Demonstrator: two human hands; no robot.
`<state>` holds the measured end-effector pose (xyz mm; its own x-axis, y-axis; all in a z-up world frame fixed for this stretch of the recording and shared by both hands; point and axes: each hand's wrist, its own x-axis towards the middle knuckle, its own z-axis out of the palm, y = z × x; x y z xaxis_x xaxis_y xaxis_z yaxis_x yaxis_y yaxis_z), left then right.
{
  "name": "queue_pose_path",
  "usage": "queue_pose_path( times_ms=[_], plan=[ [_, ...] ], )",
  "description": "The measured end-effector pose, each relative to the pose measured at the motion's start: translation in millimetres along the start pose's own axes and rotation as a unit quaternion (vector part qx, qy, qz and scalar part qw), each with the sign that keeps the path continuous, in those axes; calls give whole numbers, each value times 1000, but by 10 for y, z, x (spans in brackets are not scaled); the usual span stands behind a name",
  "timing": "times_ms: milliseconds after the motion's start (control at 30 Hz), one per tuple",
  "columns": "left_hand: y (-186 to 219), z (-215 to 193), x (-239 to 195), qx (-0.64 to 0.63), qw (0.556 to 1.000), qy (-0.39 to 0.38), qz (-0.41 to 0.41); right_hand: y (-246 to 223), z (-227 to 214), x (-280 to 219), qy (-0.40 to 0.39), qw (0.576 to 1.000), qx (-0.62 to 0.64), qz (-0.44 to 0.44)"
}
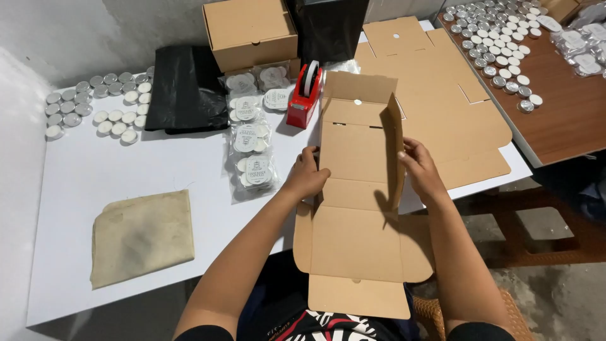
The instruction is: Folding a cardboard box, filling it with small tea light candles, and placing the box into a black mailing bag.
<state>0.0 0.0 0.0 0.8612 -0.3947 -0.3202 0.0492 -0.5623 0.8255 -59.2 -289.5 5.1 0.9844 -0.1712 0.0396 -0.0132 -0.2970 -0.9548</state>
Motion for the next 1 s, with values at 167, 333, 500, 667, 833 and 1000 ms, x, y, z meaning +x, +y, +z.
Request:
queue_pose_path(
  times_ms=[167, 333, 500, 667, 833, 1000],
  plan=[
    [82, -4, 2, 74, 997, 3, 25, 857, -204, 638, -7, 979, 193, 62],
    [70, -3, 35, 103, 994, -4, 34, 603, -293, 839, -18, 981, 144, 126],
    [-70, 44, 172, 104, 993, -15, 45, 713, -325, 1311, -13, 985, 157, 70],
    [-96, -25, 134, 101, 993, -25, 60, 458, -133, 1359, -21, 986, 162, 29],
    [29, -116, 12, 84, 994, -37, 67, 606, -135, 1583, -27, 992, 121, 6],
    [69, -199, -45, 39, 996, -37, 71, 852, -244, 1777, 1, 996, 88, 0]
  ],
)
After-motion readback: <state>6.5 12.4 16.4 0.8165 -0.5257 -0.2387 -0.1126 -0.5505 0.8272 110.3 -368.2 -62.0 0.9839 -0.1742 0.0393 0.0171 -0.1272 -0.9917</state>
